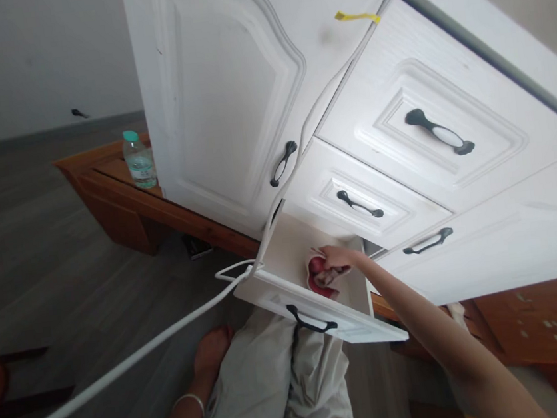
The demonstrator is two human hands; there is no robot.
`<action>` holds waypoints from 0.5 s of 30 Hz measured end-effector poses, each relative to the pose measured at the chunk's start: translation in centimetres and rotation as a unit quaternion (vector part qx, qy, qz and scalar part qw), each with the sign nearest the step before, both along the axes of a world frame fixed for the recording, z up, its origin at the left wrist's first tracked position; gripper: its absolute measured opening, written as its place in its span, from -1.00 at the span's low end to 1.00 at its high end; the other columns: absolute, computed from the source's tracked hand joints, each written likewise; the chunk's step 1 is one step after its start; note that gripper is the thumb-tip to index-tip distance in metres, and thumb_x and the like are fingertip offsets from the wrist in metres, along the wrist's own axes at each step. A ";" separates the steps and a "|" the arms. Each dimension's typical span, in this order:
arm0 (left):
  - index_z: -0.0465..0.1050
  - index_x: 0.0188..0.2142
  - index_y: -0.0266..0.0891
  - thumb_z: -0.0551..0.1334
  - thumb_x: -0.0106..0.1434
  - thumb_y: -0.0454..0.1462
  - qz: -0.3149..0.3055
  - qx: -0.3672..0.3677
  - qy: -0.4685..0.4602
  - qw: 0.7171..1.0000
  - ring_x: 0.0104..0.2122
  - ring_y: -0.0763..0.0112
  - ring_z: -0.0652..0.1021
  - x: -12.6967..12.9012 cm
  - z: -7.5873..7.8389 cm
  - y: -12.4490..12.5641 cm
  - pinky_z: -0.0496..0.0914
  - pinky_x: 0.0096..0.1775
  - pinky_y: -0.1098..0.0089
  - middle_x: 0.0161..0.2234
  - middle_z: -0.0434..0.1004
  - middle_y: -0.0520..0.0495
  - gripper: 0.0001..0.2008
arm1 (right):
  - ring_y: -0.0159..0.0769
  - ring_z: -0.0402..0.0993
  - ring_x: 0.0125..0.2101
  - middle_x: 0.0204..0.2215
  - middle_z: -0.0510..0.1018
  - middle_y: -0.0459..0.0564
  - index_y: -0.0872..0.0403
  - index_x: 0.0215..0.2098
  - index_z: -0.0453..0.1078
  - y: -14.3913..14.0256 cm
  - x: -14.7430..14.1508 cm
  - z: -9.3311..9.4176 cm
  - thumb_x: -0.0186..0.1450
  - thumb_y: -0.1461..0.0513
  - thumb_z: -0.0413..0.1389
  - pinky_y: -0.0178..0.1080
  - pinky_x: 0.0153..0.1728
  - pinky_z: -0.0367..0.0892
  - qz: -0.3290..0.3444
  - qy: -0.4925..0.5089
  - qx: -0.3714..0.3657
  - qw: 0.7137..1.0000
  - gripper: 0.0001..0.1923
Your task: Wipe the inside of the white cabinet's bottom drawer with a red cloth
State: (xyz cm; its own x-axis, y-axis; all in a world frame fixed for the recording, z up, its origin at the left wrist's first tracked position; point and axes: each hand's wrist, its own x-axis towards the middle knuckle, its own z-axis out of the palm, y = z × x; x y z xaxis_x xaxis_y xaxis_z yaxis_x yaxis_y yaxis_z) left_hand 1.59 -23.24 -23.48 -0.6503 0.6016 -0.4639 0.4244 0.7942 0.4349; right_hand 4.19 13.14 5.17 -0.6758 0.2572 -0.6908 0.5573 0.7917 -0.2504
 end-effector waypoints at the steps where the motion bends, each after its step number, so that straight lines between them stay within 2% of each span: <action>1: 0.58 -0.13 -0.37 -0.20 0.50 -0.22 0.001 0.001 0.000 1.000 -0.10 0.13 0.66 0.0 0.0 0.0 0.41 -0.12 0.26 -0.12 0.67 -0.37 -0.44 | -0.23 0.46 -0.53 -0.51 0.54 -0.01 0.12 -0.13 0.40 0.2 -2.0 0.0 0.07 0.31 0.21 -0.27 -0.52 0.28 -0.018 0.055 0.023 0.998 -0.64; 4: 0.58 -0.12 -0.38 -0.20 0.49 -0.22 0.001 -0.001 -0.003 1.000 -0.12 0.14 0.66 0.0 0.1 0.0 0.41 -0.14 0.27 -0.13 0.66 -0.37 -0.44 | -0.06 0.54 -0.23 -0.22 0.60 0.15 0.13 0.04 0.34 -0.4 -7.7 -1.5 0.11 0.28 0.25 -0.17 -0.25 0.44 -0.045 0.231 0.090 0.968 -0.49; 6: 0.58 -0.12 -0.39 -0.20 0.49 -0.22 0.001 -0.005 -0.005 1.000 -0.13 0.14 0.66 0.0 0.3 0.0 0.40 -0.14 0.27 -0.13 0.66 -0.38 -0.44 | 0.04 0.46 0.02 0.05 0.51 0.28 0.16 0.14 0.29 -1.4 -10.8 -3.4 0.12 0.28 0.26 -0.05 0.01 0.41 -0.034 0.268 0.103 0.957 -0.39; 8: 0.57 -0.11 -0.39 -0.21 0.49 -0.21 0.004 -0.009 -0.005 1.000 -0.12 0.14 0.65 0.0 0.5 0.0 0.40 -0.13 0.27 -0.12 0.66 -0.39 -0.42 | 0.10 0.32 0.18 0.21 0.35 0.38 0.20 0.15 0.28 -2.4 -13.0 -5.2 0.07 0.33 0.26 0.01 0.17 0.31 -0.019 0.261 0.106 0.959 -0.33; 9: 0.57 -0.11 -0.40 -0.21 0.49 -0.21 0.004 -0.011 -0.004 1.000 -0.11 0.14 0.65 -0.1 0.6 0.0 0.40 -0.12 0.27 -0.11 0.65 -0.39 -0.42 | 0.10 0.31 0.19 0.23 0.32 0.41 0.23 0.14 0.29 -2.7 -13.8 -5.8 0.03 0.35 0.26 0.01 0.17 0.31 -0.020 0.252 0.107 0.962 -0.32; 11: 0.57 -0.10 -0.39 -0.22 0.50 -0.20 0.002 -0.014 -0.004 1.000 -0.10 0.15 0.65 -0.1 0.6 0.0 0.40 -0.11 0.28 -0.10 0.65 -0.39 -0.42 | 0.07 0.44 0.05 0.11 0.43 0.40 0.24 0.09 0.31 -3.0 -14.6 -6.3 0.00 0.37 0.25 -0.02 0.00 0.44 -0.055 0.219 0.076 0.971 -0.34; 13: 0.57 -0.11 -0.38 -0.24 0.50 -0.19 0.000 -0.019 -0.005 1.000 -0.10 0.14 0.65 -0.1 0.5 0.1 0.40 -0.12 0.27 -0.10 0.66 -0.38 -0.40 | -0.06 0.54 -0.22 -0.15 0.58 0.25 0.21 0.02 0.35 -3.0 -14.3 -6.0 0.01 0.33 0.25 -0.12 -0.29 0.51 -0.099 0.150 -0.017 0.984 -0.42; 15: 0.57 -0.12 -0.37 -0.26 0.50 -0.18 -0.002 -0.024 -0.009 1.000 -0.09 0.12 0.65 -0.1 0.3 0.1 0.41 -0.11 0.25 -0.11 0.66 -0.36 -0.39 | -0.18 0.51 -0.41 -0.37 0.60 0.08 0.17 -0.06 0.39 -3.4 -13.0 -5.3 0.00 0.30 0.27 -0.24 -0.48 0.44 -0.097 0.069 -0.132 0.984 -0.50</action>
